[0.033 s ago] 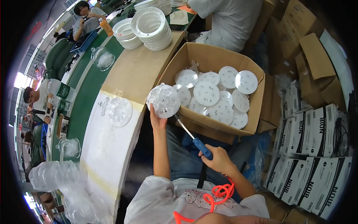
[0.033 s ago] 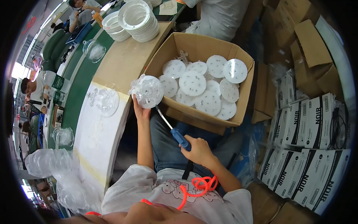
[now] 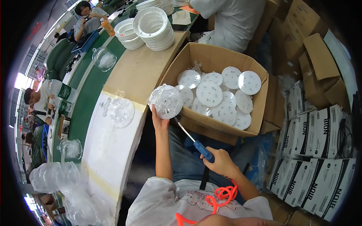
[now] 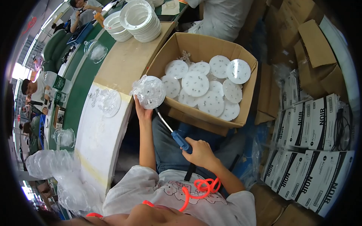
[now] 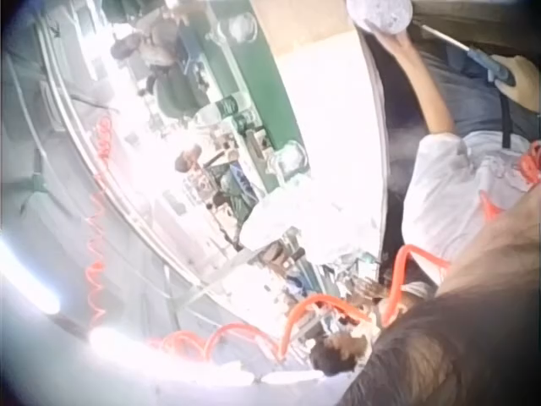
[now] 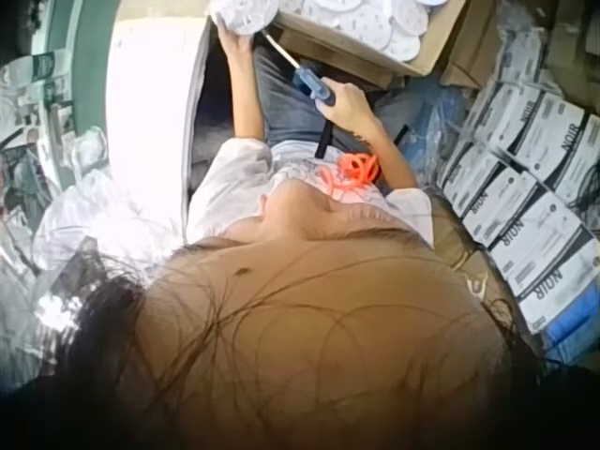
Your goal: Assembling and inspecting plastic covers and LED bases for lighting fixtures at a factory workbench.
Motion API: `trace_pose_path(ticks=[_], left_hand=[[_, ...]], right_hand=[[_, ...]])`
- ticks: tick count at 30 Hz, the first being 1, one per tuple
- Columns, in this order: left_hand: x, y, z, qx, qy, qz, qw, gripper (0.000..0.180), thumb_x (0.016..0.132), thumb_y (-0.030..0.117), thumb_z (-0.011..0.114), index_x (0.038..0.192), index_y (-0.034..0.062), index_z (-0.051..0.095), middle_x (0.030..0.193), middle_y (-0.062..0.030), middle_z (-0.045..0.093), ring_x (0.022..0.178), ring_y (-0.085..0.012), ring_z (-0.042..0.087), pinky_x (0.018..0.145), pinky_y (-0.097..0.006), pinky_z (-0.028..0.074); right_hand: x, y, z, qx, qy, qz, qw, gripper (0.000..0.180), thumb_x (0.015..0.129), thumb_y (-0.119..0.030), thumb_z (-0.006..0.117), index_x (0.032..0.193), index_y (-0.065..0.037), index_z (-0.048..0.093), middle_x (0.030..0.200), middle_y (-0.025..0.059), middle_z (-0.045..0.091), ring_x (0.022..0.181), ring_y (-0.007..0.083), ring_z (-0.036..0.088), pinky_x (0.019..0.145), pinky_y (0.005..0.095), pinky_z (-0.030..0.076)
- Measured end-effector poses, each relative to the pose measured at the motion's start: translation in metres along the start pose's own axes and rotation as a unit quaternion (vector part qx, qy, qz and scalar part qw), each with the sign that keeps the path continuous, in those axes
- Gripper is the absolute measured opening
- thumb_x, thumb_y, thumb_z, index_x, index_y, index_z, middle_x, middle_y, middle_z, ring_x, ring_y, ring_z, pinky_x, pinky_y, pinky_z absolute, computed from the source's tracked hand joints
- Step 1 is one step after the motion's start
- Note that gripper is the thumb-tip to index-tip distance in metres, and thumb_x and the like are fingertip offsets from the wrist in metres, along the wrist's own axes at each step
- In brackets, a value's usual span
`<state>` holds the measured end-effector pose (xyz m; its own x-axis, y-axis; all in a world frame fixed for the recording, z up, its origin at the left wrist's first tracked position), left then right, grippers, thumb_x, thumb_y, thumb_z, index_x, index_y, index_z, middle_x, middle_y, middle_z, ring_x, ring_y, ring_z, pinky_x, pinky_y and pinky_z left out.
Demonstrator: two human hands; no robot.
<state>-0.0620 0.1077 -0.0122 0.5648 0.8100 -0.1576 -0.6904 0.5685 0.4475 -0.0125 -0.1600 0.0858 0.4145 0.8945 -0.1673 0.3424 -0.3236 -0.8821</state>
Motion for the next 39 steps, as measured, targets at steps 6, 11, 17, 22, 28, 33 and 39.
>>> trace_pose_path(ticks=[6,11,17,22,28,33,39], left_hand=[[0.002,0.004,-0.001,-0.051,-0.014,-0.006,0.999,0.051,0.087,0.035,0.056,0.129,0.0089,0.042,0.130,-0.0095,0.046,0.120,-0.0276,0.042,0.103,-0.045,0.032],[0.004,0.009,-0.007,-0.056,-0.007,0.027,0.998,0.052,0.086,0.037,0.055,0.127,0.0084,0.044,0.130,-0.0095,0.046,0.120,-0.0282,0.043,0.103,-0.045,0.032],[0.001,0.020,-0.016,-0.084,0.012,0.023,0.996,0.052,0.088,0.037,0.052,0.129,0.0074,0.041,0.132,-0.0108,0.044,0.121,-0.0294,0.041,0.103,-0.046,0.031],[-0.003,0.019,-0.017,-0.087,0.004,0.014,0.996,0.053,0.088,0.036,0.053,0.131,0.0077,0.039,0.133,-0.0106,0.042,0.121,-0.0293,0.041,0.103,-0.046,0.031],[-0.006,0.014,-0.015,-0.075,0.006,0.013,0.997,0.055,0.088,0.035,0.053,0.133,0.0086,0.036,0.135,-0.0106,0.040,0.123,-0.0295,0.039,0.104,-0.047,0.031],[-0.011,0.009,-0.003,-0.035,-0.033,0.006,0.999,0.057,0.088,0.036,0.052,0.134,0.0083,0.034,0.136,-0.0114,0.039,0.124,-0.0301,0.038,0.104,-0.047,0.030],[-0.010,-0.006,-0.006,-0.001,-0.013,-0.021,1.000,0.057,0.087,0.039,0.053,0.133,0.0094,0.036,0.135,-0.0111,0.040,0.123,-0.0306,0.039,0.102,-0.048,0.031]], right_hand=[[0.005,-0.006,0.005,-0.063,-0.045,-0.002,0.997,0.012,0.072,-0.017,0.061,0.082,-0.010,0.060,0.070,0.0107,0.063,0.067,0.0314,0.062,0.062,0.0365,0.049],[0.000,-0.015,0.006,-0.089,-0.063,-0.009,0.994,0.012,0.072,-0.018,0.060,0.081,-0.010,0.060,0.069,0.0115,0.063,0.067,0.0326,0.061,0.062,0.0374,0.049],[-0.001,-0.015,-0.003,-0.050,-0.031,-0.010,0.998,0.015,0.071,-0.020,0.061,0.082,-0.009,0.059,0.064,0.0141,0.060,0.065,0.0354,0.060,0.062,0.0414,0.047],[0.001,-0.008,-0.001,-0.077,-0.033,0.006,0.996,0.012,0.072,-0.016,0.061,0.081,-0.009,0.060,0.071,0.0119,0.063,0.068,0.0321,0.061,0.064,0.0357,0.049],[-0.003,-0.004,-0.008,-0.066,-0.009,0.006,0.998,0.011,0.072,-0.017,0.061,0.080,-0.009,0.061,0.068,0.0116,0.063,0.066,0.0314,0.062,0.062,0.0351,0.048],[-0.011,0.016,-0.005,-0.031,-0.009,0.020,0.999,0.013,0.073,-0.020,0.059,0.081,-0.010,0.060,0.070,0.0120,0.063,0.067,0.0344,0.060,0.064,0.0402,0.048],[-0.017,0.022,-0.005,-0.009,0.022,0.049,0.999,0.012,0.073,-0.019,0.059,0.079,-0.009,0.060,0.069,0.0128,0.063,0.067,0.0344,0.060,0.064,0.0393,0.048]])
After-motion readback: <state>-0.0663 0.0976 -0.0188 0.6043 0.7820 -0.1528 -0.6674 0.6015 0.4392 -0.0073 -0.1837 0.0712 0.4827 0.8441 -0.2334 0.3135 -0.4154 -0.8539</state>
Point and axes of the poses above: each hand's wrist, its own x-axis towards the middle knuckle, its own z-axis out of the palm, y = z × x, the point moved 7 cm from there along x, towards the middle knuckle
